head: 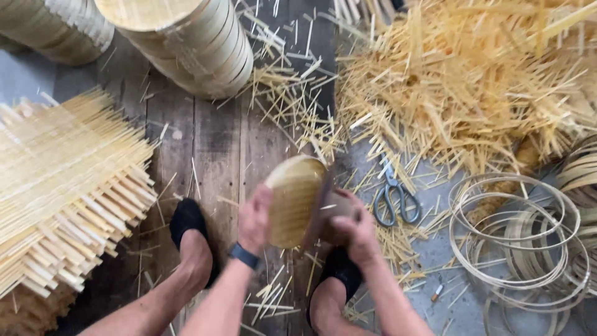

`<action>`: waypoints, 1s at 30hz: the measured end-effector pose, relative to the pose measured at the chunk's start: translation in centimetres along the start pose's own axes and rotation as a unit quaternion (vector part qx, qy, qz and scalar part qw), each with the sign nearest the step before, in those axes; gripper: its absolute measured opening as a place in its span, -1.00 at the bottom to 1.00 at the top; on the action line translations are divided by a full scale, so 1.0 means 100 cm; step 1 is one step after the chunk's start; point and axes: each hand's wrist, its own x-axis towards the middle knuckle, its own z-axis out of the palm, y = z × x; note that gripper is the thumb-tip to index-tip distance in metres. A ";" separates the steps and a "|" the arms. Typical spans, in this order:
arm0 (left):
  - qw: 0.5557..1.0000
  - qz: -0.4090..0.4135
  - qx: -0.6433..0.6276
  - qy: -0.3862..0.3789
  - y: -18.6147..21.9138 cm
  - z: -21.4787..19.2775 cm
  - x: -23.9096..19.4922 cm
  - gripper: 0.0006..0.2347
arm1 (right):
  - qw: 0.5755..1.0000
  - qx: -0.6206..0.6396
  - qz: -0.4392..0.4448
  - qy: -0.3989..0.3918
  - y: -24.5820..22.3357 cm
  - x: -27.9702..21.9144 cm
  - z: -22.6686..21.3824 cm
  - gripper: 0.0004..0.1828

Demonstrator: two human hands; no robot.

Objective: The person sits on the floor of a bamboo workshop and weaves thin bamboo strips into a flat woven mat, shaping it over a round wooden mold to form a basket base. They trim excess strip ends with scissors, fit a bamboo hoop rim around the edge, and place the finished piece onto a stack of completed baskets.

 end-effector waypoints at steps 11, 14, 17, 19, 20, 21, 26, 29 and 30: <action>0.960 0.164 0.217 0.073 -0.065 0.010 0.046 -0.64 | 0.947 0.300 -0.062 0.091 0.038 -0.023 -0.117 -0.63; 0.902 0.270 0.338 0.021 -0.051 0.062 0.013 -0.52 | 0.958 0.259 -0.049 0.113 0.037 -0.021 -0.105 -0.51; 0.845 0.336 0.414 0.042 -0.076 0.088 -0.003 -0.49 | 0.965 0.239 -0.040 0.103 0.038 -0.023 -0.095 -0.46; 0.844 0.323 0.427 0.035 -0.099 0.081 -0.002 -0.59 | 0.971 0.221 -0.051 0.076 0.034 -0.026 -0.087 -0.43; 0.842 0.340 0.420 0.017 -0.111 0.070 0.003 -0.60 | 0.973 0.208 -0.041 0.090 0.032 -0.028 -0.083 -0.38; 0.837 0.359 0.412 0.000 -0.122 0.059 0.012 -0.60 | 0.975 0.195 -0.034 0.102 0.030 -0.027 -0.079 -0.32; 0.753 0.547 0.364 -0.031 0.039 -0.048 0.068 -0.71 | 0.976 0.210 -0.038 0.043 0.033 -0.028 -0.066 -0.29; 0.703 0.590 0.392 0.065 0.120 -0.099 0.131 -0.76 | 0.976 0.211 -0.017 0.056 0.041 -0.027 -0.068 -0.25; 0.696 0.597 0.377 0.132 0.139 -0.115 0.156 -0.74 | 0.977 0.202 -0.006 0.068 0.047 -0.027 -0.072 -0.24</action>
